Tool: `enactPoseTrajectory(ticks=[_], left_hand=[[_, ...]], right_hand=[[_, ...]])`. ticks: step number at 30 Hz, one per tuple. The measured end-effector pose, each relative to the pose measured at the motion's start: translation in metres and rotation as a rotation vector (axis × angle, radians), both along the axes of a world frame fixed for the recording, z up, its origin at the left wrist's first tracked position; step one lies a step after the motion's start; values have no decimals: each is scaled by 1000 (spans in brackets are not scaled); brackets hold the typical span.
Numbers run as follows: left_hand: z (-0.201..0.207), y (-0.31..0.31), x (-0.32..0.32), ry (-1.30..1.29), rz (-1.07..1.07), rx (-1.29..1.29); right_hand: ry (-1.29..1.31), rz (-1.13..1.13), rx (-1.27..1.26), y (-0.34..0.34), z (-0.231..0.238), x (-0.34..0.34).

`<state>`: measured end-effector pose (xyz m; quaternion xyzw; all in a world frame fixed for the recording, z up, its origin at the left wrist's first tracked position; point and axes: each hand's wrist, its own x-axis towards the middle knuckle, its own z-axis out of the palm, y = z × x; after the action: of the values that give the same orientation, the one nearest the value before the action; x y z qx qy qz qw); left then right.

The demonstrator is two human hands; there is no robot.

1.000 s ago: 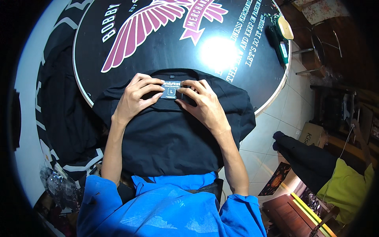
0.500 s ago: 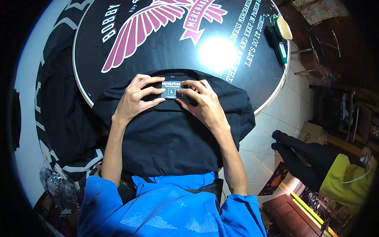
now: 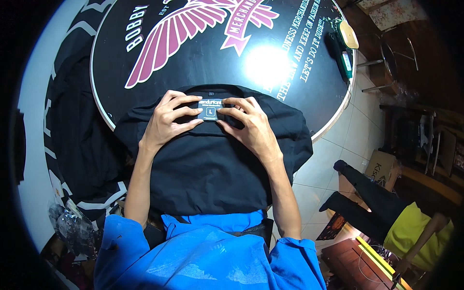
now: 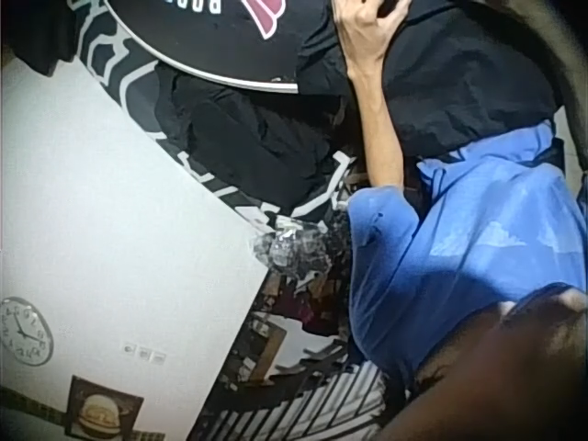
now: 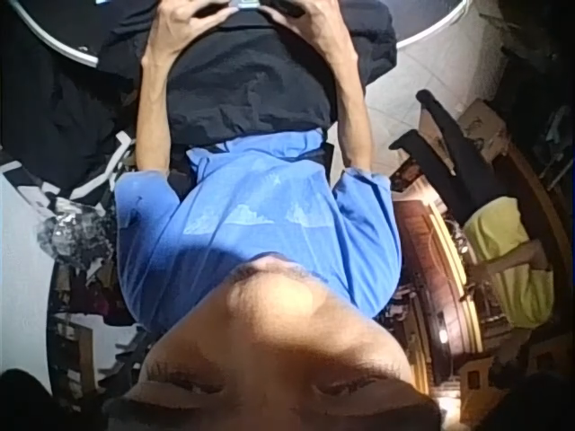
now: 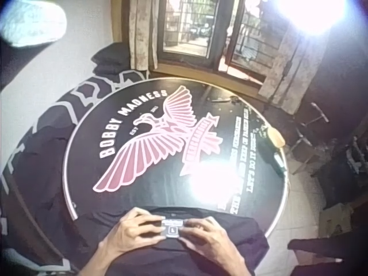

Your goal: Check the size label of a black t-shirt and scan it using a handheld terminal.

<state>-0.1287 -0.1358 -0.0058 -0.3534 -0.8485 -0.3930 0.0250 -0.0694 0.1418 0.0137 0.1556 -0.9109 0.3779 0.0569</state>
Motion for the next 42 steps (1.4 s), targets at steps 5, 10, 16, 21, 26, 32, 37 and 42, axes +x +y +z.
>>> enactPoseTrajectory(ticks=[5, 10, 16, 21, 26, 32, 37, 42], left_hand=[[1, 1, 1, -8, -2, -1], [1, 1, 0, -13, 2, -3], [1, 2, 0, -30, 4, 10], [2, 2, 0, -46, 8, 18], [3, 2, 0, -42, 4, 2], [3, 1, 0, -57, 7, -1], [6, 3, 0, -61, 9, 2], [0, 2, 1, -34, 15, -4]], right_hand=[[-17, 6, -14, 2, -1, 0], [-26, 14, -23, 3, 2, 0], [-21, 7, 8, 2, 1, 1], [-32, 5, 18, 1, 1, 2], [-34, 7, 41, 0, 5, 3], [-26, 8, 44, -2, 4, 3], [-71, 7, 25, 0, 5, 4], [-64, 10, 31, 0, 1, 6]])
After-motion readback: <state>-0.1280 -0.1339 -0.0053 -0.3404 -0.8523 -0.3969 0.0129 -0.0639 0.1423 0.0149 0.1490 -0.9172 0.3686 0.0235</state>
